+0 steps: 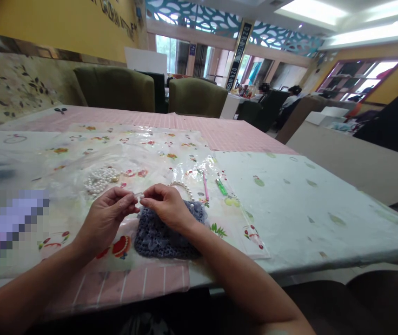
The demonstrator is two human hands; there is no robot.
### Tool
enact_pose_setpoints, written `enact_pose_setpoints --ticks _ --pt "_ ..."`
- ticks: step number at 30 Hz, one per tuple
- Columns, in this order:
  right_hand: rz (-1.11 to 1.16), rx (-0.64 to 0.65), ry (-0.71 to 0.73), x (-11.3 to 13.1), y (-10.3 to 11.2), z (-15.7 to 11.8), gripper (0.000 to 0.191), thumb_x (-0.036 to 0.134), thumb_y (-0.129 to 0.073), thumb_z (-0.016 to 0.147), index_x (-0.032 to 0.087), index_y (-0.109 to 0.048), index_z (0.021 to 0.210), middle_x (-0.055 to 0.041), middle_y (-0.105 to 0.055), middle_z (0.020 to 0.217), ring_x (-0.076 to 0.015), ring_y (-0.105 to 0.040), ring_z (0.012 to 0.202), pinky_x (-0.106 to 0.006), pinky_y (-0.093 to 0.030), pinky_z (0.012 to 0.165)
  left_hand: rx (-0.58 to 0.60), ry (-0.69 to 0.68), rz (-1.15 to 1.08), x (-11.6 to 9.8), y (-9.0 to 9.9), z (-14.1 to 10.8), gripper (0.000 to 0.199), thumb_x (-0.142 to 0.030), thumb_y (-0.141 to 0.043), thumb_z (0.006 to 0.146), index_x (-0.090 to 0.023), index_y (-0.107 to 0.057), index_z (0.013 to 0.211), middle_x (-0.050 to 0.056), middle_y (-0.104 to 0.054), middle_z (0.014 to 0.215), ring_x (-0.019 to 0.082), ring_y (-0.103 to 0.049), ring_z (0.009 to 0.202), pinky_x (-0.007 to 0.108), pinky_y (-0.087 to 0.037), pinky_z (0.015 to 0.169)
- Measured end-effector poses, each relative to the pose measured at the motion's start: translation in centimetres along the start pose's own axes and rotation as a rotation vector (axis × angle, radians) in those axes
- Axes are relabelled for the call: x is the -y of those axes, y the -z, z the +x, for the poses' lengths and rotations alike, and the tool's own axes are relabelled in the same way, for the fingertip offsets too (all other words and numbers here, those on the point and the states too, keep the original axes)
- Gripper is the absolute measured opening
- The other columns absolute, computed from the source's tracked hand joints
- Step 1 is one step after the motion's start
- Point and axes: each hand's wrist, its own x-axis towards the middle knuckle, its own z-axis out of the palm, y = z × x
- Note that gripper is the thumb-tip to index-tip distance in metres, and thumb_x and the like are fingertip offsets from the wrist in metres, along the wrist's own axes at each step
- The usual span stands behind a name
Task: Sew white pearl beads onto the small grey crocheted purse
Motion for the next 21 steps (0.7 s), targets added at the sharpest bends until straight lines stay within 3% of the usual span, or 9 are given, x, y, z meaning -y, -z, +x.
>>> enact_pose_setpoints --ticks 14,21 --pt "0.038 -0.048 -0.012 0.65 0.04 -0.29 0.02 0.037 -0.07 0.08 0.018 -0.065 0.078 0.0018 -0.059 0.069 -0.0103 -0.047 0.062 -0.027 -0.04 0.062 0.003 -0.055 0.102 0.29 0.44 0.12 0.018 -0.029 -0.079 0.077 -0.017 -0.066 0.083 -0.002 -0.066 0.076 0.009 -0.065 0.067 0.023 -0.056 0.07" --pt "-0.02 -0.036 0.025 0.82 0.32 -0.48 0.016 0.033 -0.066 0.082 0.017 -0.066 0.08 0.0015 -0.059 0.07 -0.0108 -0.048 0.065 -0.027 -0.039 0.063 0.009 -0.173 0.244 -0.3 0.08 -0.2 0.016 -0.028 -0.076 0.078 -0.017 -0.065 0.08 -0.004 -0.063 0.073 0.01 -0.065 0.064 0.024 -0.055 0.066"
